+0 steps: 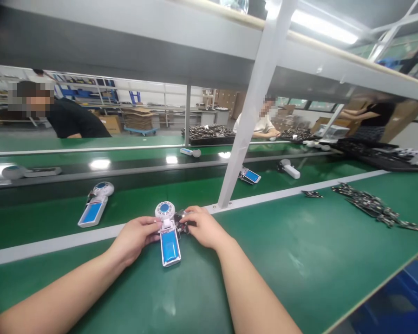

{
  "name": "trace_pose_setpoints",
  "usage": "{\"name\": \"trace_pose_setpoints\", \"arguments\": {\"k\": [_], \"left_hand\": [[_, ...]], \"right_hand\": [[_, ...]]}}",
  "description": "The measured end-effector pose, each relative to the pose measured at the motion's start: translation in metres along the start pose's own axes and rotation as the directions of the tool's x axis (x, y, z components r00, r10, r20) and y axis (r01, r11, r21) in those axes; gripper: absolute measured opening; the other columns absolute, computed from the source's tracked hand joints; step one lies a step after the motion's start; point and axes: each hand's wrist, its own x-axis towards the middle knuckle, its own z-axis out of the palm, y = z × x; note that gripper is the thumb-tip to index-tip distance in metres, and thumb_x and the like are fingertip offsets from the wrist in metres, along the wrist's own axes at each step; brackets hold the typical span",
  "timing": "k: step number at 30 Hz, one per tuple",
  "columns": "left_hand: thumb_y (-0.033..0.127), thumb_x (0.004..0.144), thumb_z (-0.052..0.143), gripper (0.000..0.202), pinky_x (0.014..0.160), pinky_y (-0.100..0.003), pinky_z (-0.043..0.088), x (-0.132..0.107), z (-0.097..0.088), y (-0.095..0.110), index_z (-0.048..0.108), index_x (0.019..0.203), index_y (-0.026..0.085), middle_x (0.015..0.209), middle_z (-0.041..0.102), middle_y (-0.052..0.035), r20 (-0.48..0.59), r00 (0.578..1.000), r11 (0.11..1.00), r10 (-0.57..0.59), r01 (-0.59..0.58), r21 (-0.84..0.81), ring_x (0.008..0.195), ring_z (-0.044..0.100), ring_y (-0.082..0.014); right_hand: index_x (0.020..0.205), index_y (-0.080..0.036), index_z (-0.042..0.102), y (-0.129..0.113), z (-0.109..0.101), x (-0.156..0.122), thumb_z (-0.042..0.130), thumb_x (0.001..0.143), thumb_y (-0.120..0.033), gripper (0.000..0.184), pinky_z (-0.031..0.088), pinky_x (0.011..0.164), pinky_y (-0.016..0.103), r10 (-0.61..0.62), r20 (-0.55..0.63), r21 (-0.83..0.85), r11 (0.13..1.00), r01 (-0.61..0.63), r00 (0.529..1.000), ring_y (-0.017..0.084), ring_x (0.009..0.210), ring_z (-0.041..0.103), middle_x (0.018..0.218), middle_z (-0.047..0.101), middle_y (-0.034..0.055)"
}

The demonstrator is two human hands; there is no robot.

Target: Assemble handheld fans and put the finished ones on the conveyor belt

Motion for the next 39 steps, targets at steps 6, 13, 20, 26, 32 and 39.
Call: {"name": "trace_pose_setpoints", "arguments": {"k": [6,13,20,26,32,39], "left_hand": [[0.035,0.075,0.07,0.024,0.097,-0.039,0.05,-0.006,-0.001,0.0,0.077,0.091,0.018,0.102,0.075,-0.0072,0.003,0.987,0.981,0.164,-0.163,0.101,0.1,0.067,-0.0268],[0.029,0.078,0.062,0.025,0.095,-0.035,0.05,-0.013,0.003,-0.002,0.077,0.097,0.022,0.104,0.075,-0.003,0.028,0.982,0.97,0.185,-0.187,0.154,0.099,0.068,-0.024],[0.026,0.072,0.067,0.03,0.074,-0.031,0.054,-0.017,0.009,-0.008,0.071,0.1,0.016,0.074,0.073,-0.0019,0.111,0.992,0.998,0.056,-0.059,0.029,0.073,0.069,-0.0199],[0.028,0.073,0.063,0.01,0.074,-0.03,0.05,-0.023,0.009,-0.004,0.071,0.072,0.022,0.076,0.073,-0.001,0.109,0.988,0.983,0.112,-0.126,0.131,0.074,0.066,-0.0198],[0.026,0.085,0.053,0.022,0.075,-0.029,0.046,-0.026,0.011,-0.01,0.066,0.067,0.024,0.08,0.069,-0.0015,0.205,0.93,0.906,0.304,-0.349,0.241,0.078,0.061,-0.0183],[0.024,0.087,0.054,0.021,0.074,-0.028,0.043,-0.024,0.013,-0.013,0.063,0.068,0.023,0.08,0.066,0.0,0.207,0.935,0.924,0.288,-0.328,0.197,0.077,0.059,-0.0162]], "right_hand": [[0.097,-0.022,0.068,-0.003,0.0,0.002,0.057,0.088,-0.024,0.014,0.04,0.103,0.042,0.02,-0.117,0.208,0.978,0.005,0.993,0.022,0.117,0.054,0.121,0.062,0.0059],[0.114,-0.022,0.053,-0.019,0.011,-0.002,0.056,0.089,-0.031,0.026,0.047,0.082,0.034,0.13,-0.04,0.283,0.952,-0.114,0.991,0.018,0.089,0.061,0.098,0.066,0.0022],[0.108,-0.023,0.058,-0.027,0.014,-0.008,0.076,0.072,-0.024,0.04,0.048,0.087,0.035,0.08,-0.034,0.282,0.957,-0.068,0.996,0.02,0.094,0.061,0.105,0.064,0.003],[0.106,-0.027,0.066,-0.028,0.012,-0.009,0.08,0.07,-0.017,0.04,0.045,0.097,0.041,-0.116,-0.027,0.217,0.969,0.119,0.993,0.023,0.108,0.055,0.108,0.061,0.0045],[0.115,-0.031,0.066,-0.026,0.012,-0.011,0.079,0.071,-0.02,0.047,0.047,0.091,0.041,-0.051,0.097,0.266,0.964,0.024,0.994,0.023,0.102,0.055,0.103,0.058,0.0047],[0.133,-0.037,0.056,-0.025,0.017,-0.017,0.075,0.078,-0.048,0.059,0.048,0.086,0.037,-0.032,0.123,0.393,0.919,-0.019,0.992,0.022,0.099,0.052,0.107,0.051,0.0057]]}}
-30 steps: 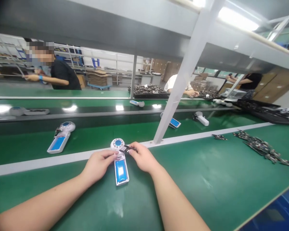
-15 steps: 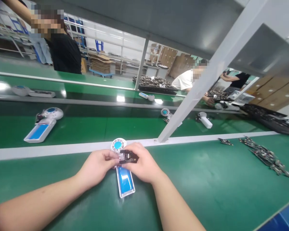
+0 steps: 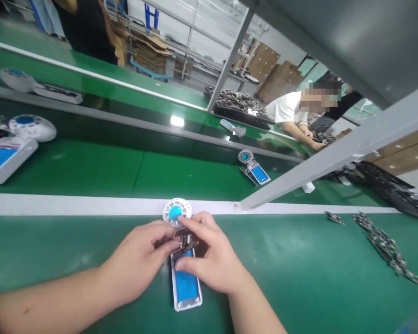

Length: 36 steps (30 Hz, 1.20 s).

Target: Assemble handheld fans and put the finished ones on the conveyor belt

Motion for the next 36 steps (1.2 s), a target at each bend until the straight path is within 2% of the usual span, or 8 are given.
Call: {"name": "trace_pose_setpoints", "arguments": {"k": [7,12,15,19,25,32,34,36], "left_hand": [[0.024,0.08,0.058,0.018,0.067,-0.027,0.043,0.002,-0.003,0.002,0.065,0.064,0.023,0.075,0.068,0.0016,0.026,0.993,0.979,-0.116,0.119,-0.165,0.069,0.059,-0.0156],[0.026,0.073,0.061,0.019,0.071,-0.028,0.047,0.005,-0.004,0.005,0.064,0.054,0.022,0.071,0.07,0.0005,0.063,0.967,0.921,-0.247,0.255,-0.295,0.071,0.062,-0.0177],[0.024,0.072,0.058,0.014,0.081,-0.031,0.048,0.002,-0.005,0.011,0.072,0.068,0.021,0.081,0.073,-0.0017,0.089,0.964,0.881,-0.25,0.264,-0.392,0.083,0.065,-0.0201],[0.018,0.07,0.055,0.033,0.082,-0.031,0.049,-0.007,-0.001,0.016,0.074,0.097,0.017,0.089,0.072,-0.0038,0.158,0.964,0.805,-0.212,0.264,-0.531,0.09,0.064,-0.021],[0.033,0.076,0.066,0.027,0.079,-0.032,0.052,-0.014,0.01,0.007,0.074,0.097,0.018,0.089,0.073,-0.0061,-0.004,0.946,0.831,-0.325,0.283,-0.479,0.084,0.066,-0.0216],[0.032,0.077,0.064,0.025,0.082,-0.03,0.053,-0.008,0.014,0.009,0.074,0.095,0.019,0.096,0.075,-0.0055,-0.022,0.941,0.807,-0.337,0.277,-0.522,0.088,0.069,-0.0213],[0.033,0.074,0.065,0.026,0.079,-0.029,0.053,0.0,0.008,0.008,0.074,0.093,0.017,0.092,0.075,-0.0059,-0.026,0.937,0.81,-0.35,0.288,-0.51,0.086,0.069,-0.0215],[0.038,0.073,0.065,0.031,0.076,-0.03,0.053,0.01,-0.008,0.004,0.073,0.092,0.015,0.088,0.075,-0.0071,-0.038,0.928,0.826,-0.37,0.311,-0.47,0.082,0.069,-0.0224]], "right_hand": [[0.136,-0.039,0.053,0.004,0.002,-0.002,0.072,0.081,-0.047,0.058,0.048,0.087,0.036,-0.02,-0.017,-0.065,0.998,0.019,1.0,0.022,0.1,0.052,0.109,0.051,0.0057],[0.134,-0.04,0.055,0.006,0.003,-0.001,0.073,0.079,-0.048,0.059,0.05,0.08,0.033,-0.062,-0.061,-0.163,0.985,0.052,0.996,0.02,0.094,0.053,0.104,0.053,0.0045],[0.13,-0.039,0.058,0.006,0.005,0.001,0.076,0.078,-0.043,0.056,0.051,0.074,0.032,-0.092,-0.126,-0.201,0.977,0.066,0.988,0.019,0.088,0.054,0.098,0.054,0.0035],[0.129,-0.04,0.059,0.005,0.008,0.002,0.077,0.079,-0.026,0.055,0.05,0.07,0.029,-0.129,-0.18,-0.247,0.966,0.082,0.975,0.017,0.084,0.055,0.094,0.055,0.002],[0.133,-0.038,0.054,0.004,0.016,0.001,0.067,0.084,-0.014,0.056,0.048,0.07,0.028,-0.212,-0.167,-0.35,0.926,0.143,0.963,0.015,0.082,0.053,0.093,0.052,0.0017],[0.133,-0.036,0.055,0.004,0.022,0.004,0.065,0.085,-0.015,0.054,0.049,0.069,0.028,-0.198,-0.192,-0.42,0.902,0.102,0.961,0.016,0.081,0.055,0.091,0.054,0.0018],[0.136,-0.034,0.052,0.005,0.024,0.005,0.07,0.082,-0.018,0.059,0.051,0.074,0.03,-0.178,-0.239,-0.426,0.903,0.061,0.955,0.017,0.086,0.057,0.097,0.056,0.0031],[0.141,-0.029,0.047,0.007,0.026,0.006,0.078,0.074,-0.025,0.074,0.051,0.086,0.035,-0.2,-0.323,-0.45,0.893,0.035,0.925,0.022,0.099,0.057,0.11,0.056,0.0071]]}}
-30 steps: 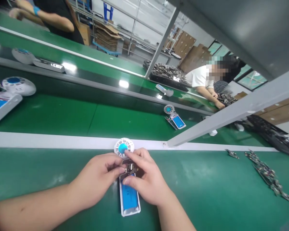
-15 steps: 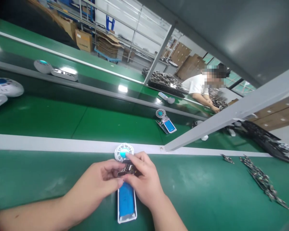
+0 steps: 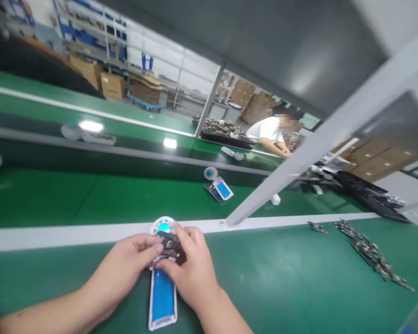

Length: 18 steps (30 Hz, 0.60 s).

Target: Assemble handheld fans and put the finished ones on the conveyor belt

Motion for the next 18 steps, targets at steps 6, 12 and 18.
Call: {"name": "trace_pose_setpoints", "arguments": {"k": [6,12,18], "left_hand": [[0.05,0.075,0.061,0.05,0.092,-0.042,0.05,0.05,-0.084,0.062,0.065,0.119,0.026,0.111,0.071,-0.0042,-0.544,0.74,0.823,0.395,-0.021,0.568,0.103,0.066,-0.0297],[0.046,0.089,0.045,0.051,0.089,-0.036,0.052,0.127,-0.042,0.083,0.057,0.127,0.015,0.117,0.068,-0.012,-0.082,0.824,0.364,0.561,-0.157,0.918,0.103,0.066,-0.0264],[0.021,0.081,0.067,0.042,0.106,-0.042,0.04,0.201,0.036,0.05,0.061,0.122,0.017,0.13,0.059,-0.0116,0.275,0.826,0.084,0.492,-0.36,0.929,0.12,0.055,-0.0263]], "right_hand": [[0.104,-0.02,0.07,0.006,0.004,0.011,0.05,0.08,-0.007,0.034,0.05,0.082,0.033,-0.044,-0.291,-0.035,0.999,0.035,0.956,0.02,0.091,0.059,0.095,0.062,0.0073],[0.088,-0.02,0.068,0.008,0.008,0.021,0.053,0.08,-0.015,0.018,0.046,0.076,0.031,0.08,-0.288,-0.022,0.996,-0.09,0.954,0.019,0.081,0.061,0.082,0.066,0.0029],[0.091,-0.021,0.069,0.007,0.008,0.026,0.059,0.081,-0.024,0.015,0.045,0.077,0.031,0.19,-0.262,-0.035,0.978,-0.206,0.946,0.02,0.085,0.062,0.087,0.066,0.0044]]}}
